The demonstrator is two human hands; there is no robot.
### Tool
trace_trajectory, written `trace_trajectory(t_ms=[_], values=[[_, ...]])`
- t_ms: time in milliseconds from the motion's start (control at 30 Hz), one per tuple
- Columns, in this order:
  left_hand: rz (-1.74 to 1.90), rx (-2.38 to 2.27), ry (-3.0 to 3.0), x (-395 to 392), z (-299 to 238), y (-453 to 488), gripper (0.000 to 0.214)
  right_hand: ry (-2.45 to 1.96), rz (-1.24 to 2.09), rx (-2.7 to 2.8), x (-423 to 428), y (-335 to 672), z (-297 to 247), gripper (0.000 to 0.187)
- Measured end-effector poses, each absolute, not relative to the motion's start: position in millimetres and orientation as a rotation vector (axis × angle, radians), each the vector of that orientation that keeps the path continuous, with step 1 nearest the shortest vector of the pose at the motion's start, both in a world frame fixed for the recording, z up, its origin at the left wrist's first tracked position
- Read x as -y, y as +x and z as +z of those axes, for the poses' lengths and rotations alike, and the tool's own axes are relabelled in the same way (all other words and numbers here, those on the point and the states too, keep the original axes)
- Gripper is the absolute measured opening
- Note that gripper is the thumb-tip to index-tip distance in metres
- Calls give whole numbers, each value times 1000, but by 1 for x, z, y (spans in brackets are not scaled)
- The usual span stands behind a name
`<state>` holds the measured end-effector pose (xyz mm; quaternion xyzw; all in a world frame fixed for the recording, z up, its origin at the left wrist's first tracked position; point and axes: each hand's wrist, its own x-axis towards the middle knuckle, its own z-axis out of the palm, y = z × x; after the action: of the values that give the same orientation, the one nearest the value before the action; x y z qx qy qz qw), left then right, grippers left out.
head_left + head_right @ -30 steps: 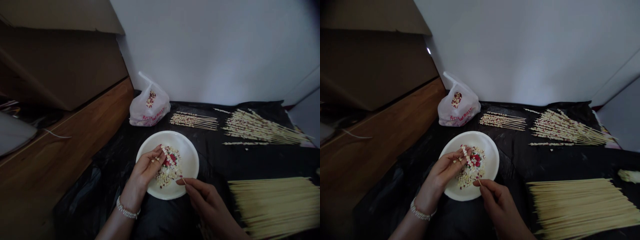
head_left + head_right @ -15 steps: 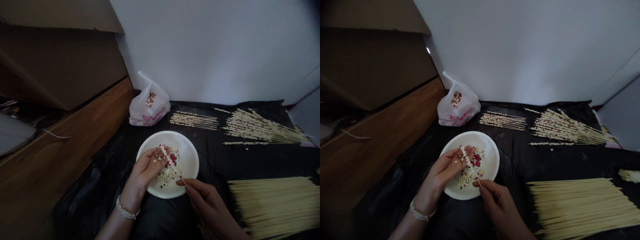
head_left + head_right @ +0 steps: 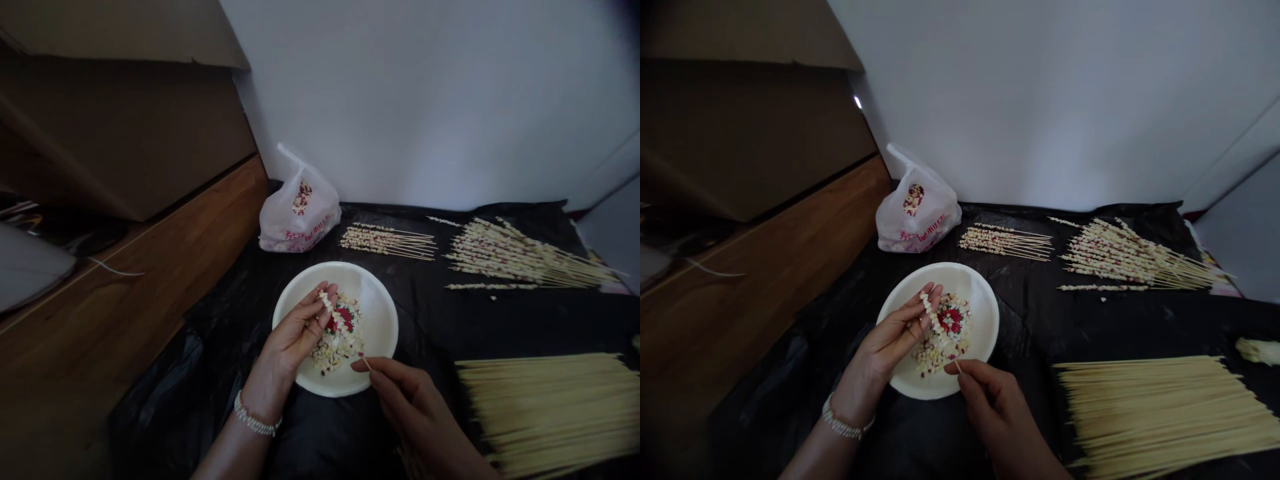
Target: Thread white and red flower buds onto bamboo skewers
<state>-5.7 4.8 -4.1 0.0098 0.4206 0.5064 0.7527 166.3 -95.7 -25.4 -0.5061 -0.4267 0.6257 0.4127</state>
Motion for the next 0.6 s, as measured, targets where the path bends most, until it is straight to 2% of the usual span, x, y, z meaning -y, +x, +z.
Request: trace_trajectory(t_ms=[167,333,600], values=[[1130,-923,45,-6,-10,-7,47,-1255,1581,1080,96,166,-27,36],[1115,-885,111,-5,-13,-8,63,-1239,1581,1079,96,167,-29,36],[1155,-916,111,-4,-9,-6,51,-1244,1584,1063,95,167,-24,37]])
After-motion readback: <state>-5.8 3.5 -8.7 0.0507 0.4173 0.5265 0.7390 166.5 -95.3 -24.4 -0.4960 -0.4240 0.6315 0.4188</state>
